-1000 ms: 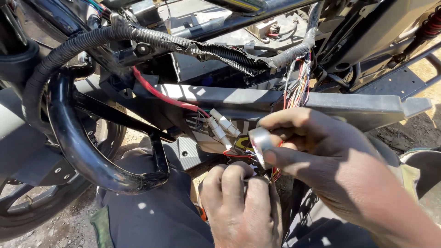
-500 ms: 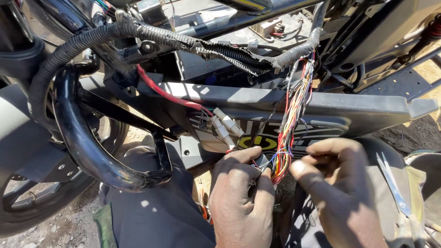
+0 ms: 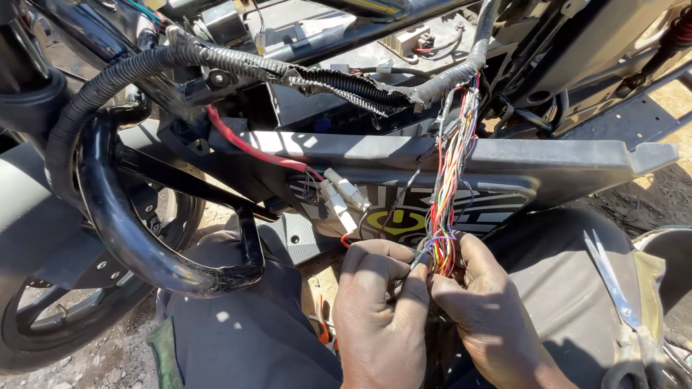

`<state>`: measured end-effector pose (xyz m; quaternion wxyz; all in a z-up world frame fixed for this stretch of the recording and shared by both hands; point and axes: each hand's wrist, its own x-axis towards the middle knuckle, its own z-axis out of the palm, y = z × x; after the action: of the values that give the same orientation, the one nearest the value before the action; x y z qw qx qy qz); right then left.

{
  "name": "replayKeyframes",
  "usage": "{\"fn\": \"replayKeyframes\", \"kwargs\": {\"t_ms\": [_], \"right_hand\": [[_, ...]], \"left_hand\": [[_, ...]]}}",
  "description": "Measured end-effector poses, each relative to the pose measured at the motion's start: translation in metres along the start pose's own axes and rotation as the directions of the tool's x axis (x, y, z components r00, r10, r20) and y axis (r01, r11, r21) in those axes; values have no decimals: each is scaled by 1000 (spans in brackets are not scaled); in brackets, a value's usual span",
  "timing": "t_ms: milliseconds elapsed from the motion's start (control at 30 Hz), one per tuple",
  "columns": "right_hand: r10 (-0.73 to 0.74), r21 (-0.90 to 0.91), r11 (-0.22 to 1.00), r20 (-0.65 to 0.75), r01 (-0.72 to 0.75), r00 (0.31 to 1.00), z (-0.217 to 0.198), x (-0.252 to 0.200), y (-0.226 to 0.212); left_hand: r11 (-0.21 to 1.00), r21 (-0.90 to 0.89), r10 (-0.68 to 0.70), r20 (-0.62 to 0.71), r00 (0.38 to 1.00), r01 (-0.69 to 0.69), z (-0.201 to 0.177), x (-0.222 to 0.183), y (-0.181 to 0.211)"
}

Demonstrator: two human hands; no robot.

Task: Repairing and securing a motorcycle wiring harness by applying electrical tape and checking connectors.

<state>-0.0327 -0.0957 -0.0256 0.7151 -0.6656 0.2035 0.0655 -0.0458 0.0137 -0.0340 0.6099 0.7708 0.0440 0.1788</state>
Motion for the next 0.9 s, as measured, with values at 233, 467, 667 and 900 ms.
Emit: {"fn": "replayKeyframes", "kwargs": {"t_ms": [233, 467, 667, 900], "right_hand": [[126, 298, 946, 17, -126, 992, -14, 12, -5], [43, 48, 998, 1, -43, 999, -27, 19, -2], [192, 142, 973, -62, -182, 979, -10, -11, -51], [-64, 16, 998, 60, 63, 996, -24, 4, -10]], "left_hand": [[677, -614, -413, 137, 900, 405, 13, 15, -23], [517, -585, -543, 340, 768, 624, 7, 29, -22], [634, -530, -428, 366, 826, 563, 3, 31, -10], [540, -583, -547, 306, 780, 607, 14, 23, -10]]}}
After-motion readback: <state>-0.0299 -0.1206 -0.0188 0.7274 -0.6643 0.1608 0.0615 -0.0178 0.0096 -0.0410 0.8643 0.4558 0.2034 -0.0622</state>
